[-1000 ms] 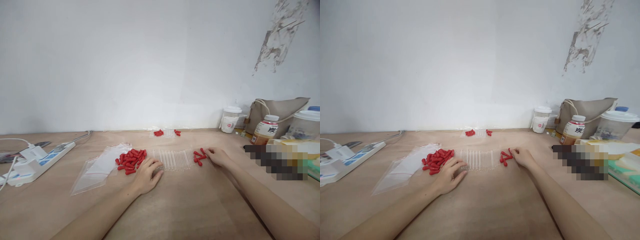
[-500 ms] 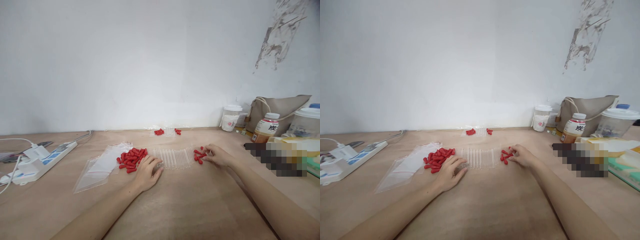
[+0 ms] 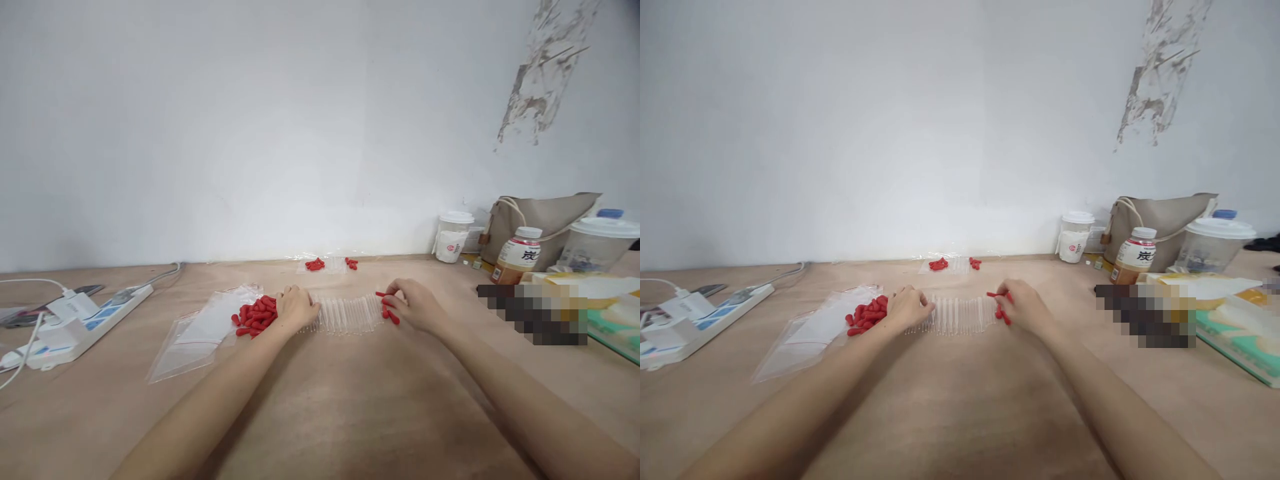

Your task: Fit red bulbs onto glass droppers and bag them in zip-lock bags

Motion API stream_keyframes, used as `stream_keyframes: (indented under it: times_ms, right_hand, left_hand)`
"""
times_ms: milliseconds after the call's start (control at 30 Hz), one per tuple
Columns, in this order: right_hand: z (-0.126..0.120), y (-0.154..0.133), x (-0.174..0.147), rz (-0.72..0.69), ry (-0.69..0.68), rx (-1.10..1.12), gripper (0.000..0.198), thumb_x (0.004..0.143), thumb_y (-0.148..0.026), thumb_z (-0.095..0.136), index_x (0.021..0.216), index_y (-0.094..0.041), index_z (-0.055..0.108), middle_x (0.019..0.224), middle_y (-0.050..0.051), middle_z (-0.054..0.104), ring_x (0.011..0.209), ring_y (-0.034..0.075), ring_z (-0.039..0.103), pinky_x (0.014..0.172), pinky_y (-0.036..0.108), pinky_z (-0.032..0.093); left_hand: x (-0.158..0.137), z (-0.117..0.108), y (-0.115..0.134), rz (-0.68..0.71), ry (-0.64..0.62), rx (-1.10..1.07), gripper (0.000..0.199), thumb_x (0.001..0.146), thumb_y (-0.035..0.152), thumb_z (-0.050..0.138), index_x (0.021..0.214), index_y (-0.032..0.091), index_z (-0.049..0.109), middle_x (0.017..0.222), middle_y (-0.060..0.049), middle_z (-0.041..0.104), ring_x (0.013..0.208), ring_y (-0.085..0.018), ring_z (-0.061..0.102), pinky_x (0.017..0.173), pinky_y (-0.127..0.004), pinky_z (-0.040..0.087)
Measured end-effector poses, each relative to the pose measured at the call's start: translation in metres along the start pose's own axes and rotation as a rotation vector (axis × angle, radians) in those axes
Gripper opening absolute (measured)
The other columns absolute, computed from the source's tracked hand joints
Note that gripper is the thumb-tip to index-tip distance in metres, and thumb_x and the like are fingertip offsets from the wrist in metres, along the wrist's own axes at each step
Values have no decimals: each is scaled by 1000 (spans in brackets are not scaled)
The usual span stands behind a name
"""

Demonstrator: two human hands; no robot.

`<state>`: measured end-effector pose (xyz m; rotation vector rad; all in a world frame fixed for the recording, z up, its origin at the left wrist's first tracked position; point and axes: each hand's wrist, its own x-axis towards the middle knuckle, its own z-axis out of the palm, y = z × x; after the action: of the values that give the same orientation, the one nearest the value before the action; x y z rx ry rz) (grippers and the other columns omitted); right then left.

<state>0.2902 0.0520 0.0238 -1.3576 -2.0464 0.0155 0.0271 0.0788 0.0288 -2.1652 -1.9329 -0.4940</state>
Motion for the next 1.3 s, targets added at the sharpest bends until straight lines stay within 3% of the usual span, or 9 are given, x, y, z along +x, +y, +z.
stream_keyframes:
  times_ms: [200,333,500,667,800,900,1033,1300]
  right_hand:
    - [34,-40,-36,-137,60,34,18,80,-22,43,94,-18,53,86,8,59,83,21,51,73,35,39]
    - [38,-39,-47,-142,79,55,23,81,-20,41,99,-18,55,86,9,56,81,22,50,73,37,41]
    - [42,-33,-47,-139,120,119,19,81,-23,43,89,-21,60,80,6,54,81,21,50,78,41,40]
    - [36,-40,-49,-147,112,203,13,78,-27,48,81,-21,59,75,5,57,74,20,52,74,39,40]
    - [36,-45,-49,-114,34,227,12,77,-30,51,75,-21,59,72,3,61,69,18,53,72,37,40]
    - [41,-49,-48,-72,20,293,18,77,-32,51,89,-22,60,79,4,62,72,18,54,69,34,42]
    - [41,-59,-48,-135,-14,345,23,81,-31,46,97,-24,61,80,4,61,74,18,54,69,33,43]
    - [36,-66,-49,-151,-30,425,20,80,-29,47,91,-25,63,82,4,61,71,16,55,66,30,44]
  left_hand:
    - [18,7,10,-138,-139,53,23,69,35,58,73,14,68,87,-17,65,93,-34,54,75,-42,37]
    - [22,9,18,-151,-189,95,21,75,28,59,84,10,64,93,-15,62,95,-31,54,81,-43,37]
    - [24,9,27,-122,-211,88,27,86,26,49,111,15,49,110,-7,52,91,-19,55,75,-37,47]
    - [1,-9,20,66,-82,-22,22,88,26,41,89,10,57,90,-14,60,88,-26,57,72,-35,43]
    - [-39,-18,2,325,-26,-134,17,89,27,38,91,18,53,80,-3,63,74,-17,58,72,-29,41]
    - [-63,-11,-11,463,34,-214,14,87,28,45,86,19,54,83,-1,64,77,-16,56,80,-30,38]
    - [-77,4,-15,642,196,-443,15,87,23,45,98,19,55,87,-2,65,78,-16,57,77,-31,38]
    - [-76,6,-11,702,133,-475,14,87,21,45,95,19,57,85,-2,64,79,-15,57,75,-31,38]
